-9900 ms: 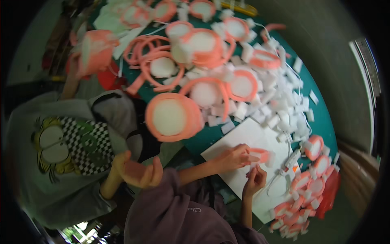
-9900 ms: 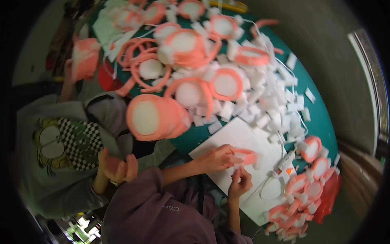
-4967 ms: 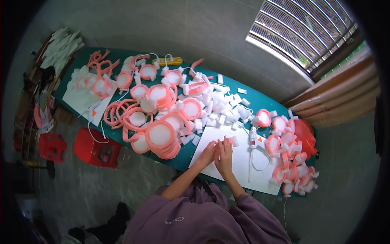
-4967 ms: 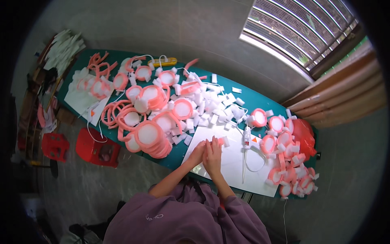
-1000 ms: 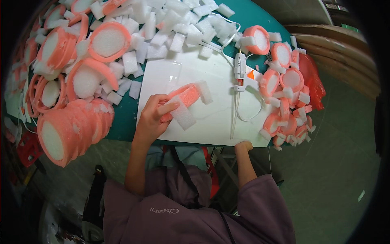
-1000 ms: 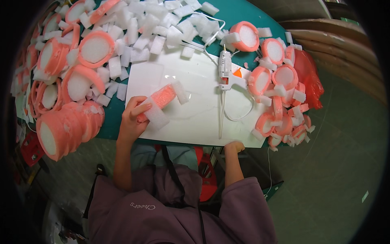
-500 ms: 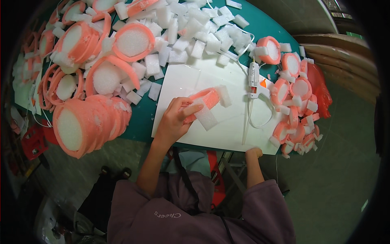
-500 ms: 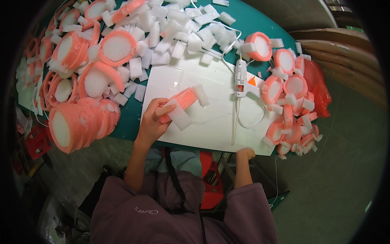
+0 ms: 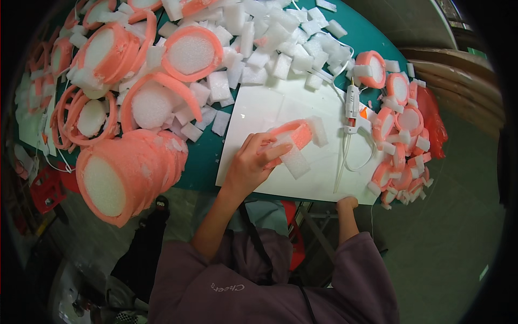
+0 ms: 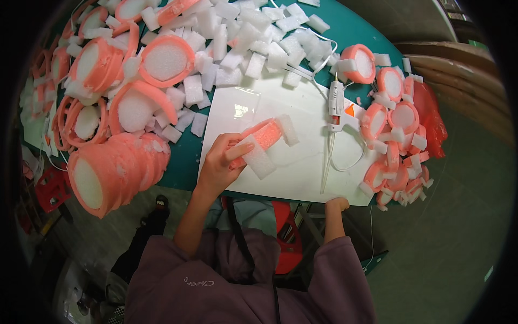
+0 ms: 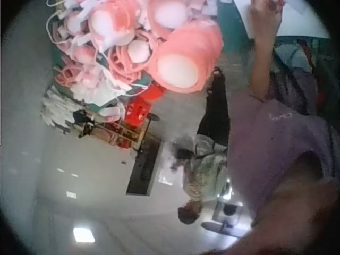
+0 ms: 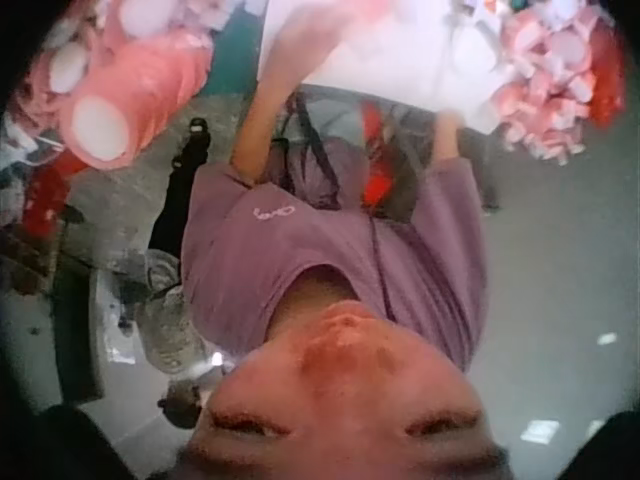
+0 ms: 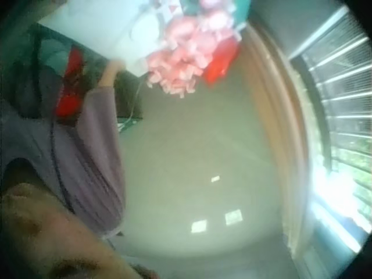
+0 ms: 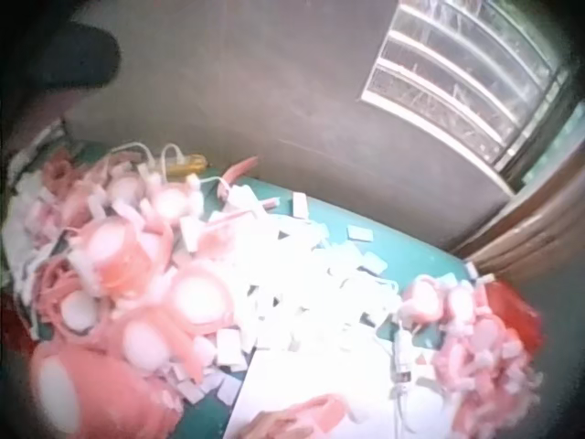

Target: The person assembles foam crafts by applying hot glue to foam pieces with a hot glue gun and attaching foam blocks to circular foam pads by hand.

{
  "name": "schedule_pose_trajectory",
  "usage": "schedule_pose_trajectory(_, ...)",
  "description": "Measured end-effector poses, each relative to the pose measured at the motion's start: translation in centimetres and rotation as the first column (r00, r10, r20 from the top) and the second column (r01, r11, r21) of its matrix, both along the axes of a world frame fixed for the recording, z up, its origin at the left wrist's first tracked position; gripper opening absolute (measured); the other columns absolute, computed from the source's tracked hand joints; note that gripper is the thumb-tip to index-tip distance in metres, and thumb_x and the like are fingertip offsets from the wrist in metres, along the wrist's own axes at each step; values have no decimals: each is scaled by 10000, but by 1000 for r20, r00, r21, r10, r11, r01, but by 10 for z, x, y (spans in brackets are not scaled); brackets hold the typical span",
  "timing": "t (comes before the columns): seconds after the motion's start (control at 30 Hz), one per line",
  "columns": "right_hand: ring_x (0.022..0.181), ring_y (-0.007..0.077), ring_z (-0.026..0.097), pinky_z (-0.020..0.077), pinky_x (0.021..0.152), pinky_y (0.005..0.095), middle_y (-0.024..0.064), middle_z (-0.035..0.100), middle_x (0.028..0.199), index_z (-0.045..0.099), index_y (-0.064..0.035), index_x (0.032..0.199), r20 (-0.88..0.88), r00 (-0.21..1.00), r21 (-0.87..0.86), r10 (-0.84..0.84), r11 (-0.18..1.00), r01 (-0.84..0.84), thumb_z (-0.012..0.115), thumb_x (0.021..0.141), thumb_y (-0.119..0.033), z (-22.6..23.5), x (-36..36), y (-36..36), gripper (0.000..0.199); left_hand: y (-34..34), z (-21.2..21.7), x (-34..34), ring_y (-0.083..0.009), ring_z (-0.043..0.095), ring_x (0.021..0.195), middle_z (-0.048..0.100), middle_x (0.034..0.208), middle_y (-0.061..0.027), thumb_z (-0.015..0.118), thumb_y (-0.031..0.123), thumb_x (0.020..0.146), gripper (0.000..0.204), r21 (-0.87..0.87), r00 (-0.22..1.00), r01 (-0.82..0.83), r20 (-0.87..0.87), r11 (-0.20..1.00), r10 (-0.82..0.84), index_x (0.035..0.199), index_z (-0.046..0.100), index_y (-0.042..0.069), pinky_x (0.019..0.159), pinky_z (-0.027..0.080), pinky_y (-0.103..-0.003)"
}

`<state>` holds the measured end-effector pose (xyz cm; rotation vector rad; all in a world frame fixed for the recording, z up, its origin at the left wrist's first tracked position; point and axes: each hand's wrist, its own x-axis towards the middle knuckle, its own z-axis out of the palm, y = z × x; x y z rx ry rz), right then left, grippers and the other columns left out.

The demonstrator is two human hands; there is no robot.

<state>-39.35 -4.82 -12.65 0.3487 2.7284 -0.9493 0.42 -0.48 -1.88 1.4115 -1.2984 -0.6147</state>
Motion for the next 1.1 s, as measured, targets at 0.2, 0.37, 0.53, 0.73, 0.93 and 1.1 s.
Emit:
schedule_pose_trajectory(0.2,941,314,524,424,817,366,183,517,1072,496,89,1027,22,1000,-64,-19,998,21,168,810,-224,5,-1,-1,502,-2,0,-3,-235,517,751,489,875,-66,656,-27,563,571,-8,998,-62,3,998,62,1039,487,239,610,486,-294)
schedule_pose_trajectory(0.37,944,309,521,425,815,365,174,514,1081,487,90,1038,-9,998,-34,-69,997,69,178,805,-216,-8,-19,5,493,-2,0,-6,-230,514,740,487,869,-58,661,-20,560,568,-1,997,-64,40,998,64,1035,490,240,599,481,-295)
schedule_pose_trajectory(0.53,941,305,520,422,820,364,169,512,1084,486,89,1038,1,998,-33,-66,997,66,192,801,-211,10,5,1,483,-4,-2,-8,-227,514,734,486,866,-57,664,-15,556,565,5,997,-45,60,999,45,1030,495,240,586,477,-292)
schedule_pose_trajectory(0.73,938,306,522,427,809,370,171,513,1082,488,85,1033,-38,998,12,41,999,-40,206,798,-192,32,37,-8,460,-1,-1,-7,-219,509,734,484,866,-50,677,6,543,589,-7,995,-65,79,998,65,1041,488,259,575,460,-297)
schedule_pose_trajectory(0.93,932,306,527,432,800,365,171,517,1075,499,82,1021,5,998,-63,-60,996,61,208,795,-199,2,-13,-1,463,-2,-1,-8,-199,501,735,484,880,-30,693,44,518,612,-15,977,-48,208,999,50,1044,488,282,597,416,-307)
schedule_pose_trajectory(1.1,923,304,532,435,792,360,172,522,1067,502,80,1020,-37,998,38,52,998,-50,209,794,-210,20,24,-4,470,2,1,-3,-256,514,728,516,857,-70,645,-52,479,578,5,983,-49,179,999,48,975,495,202,603,416,-321)
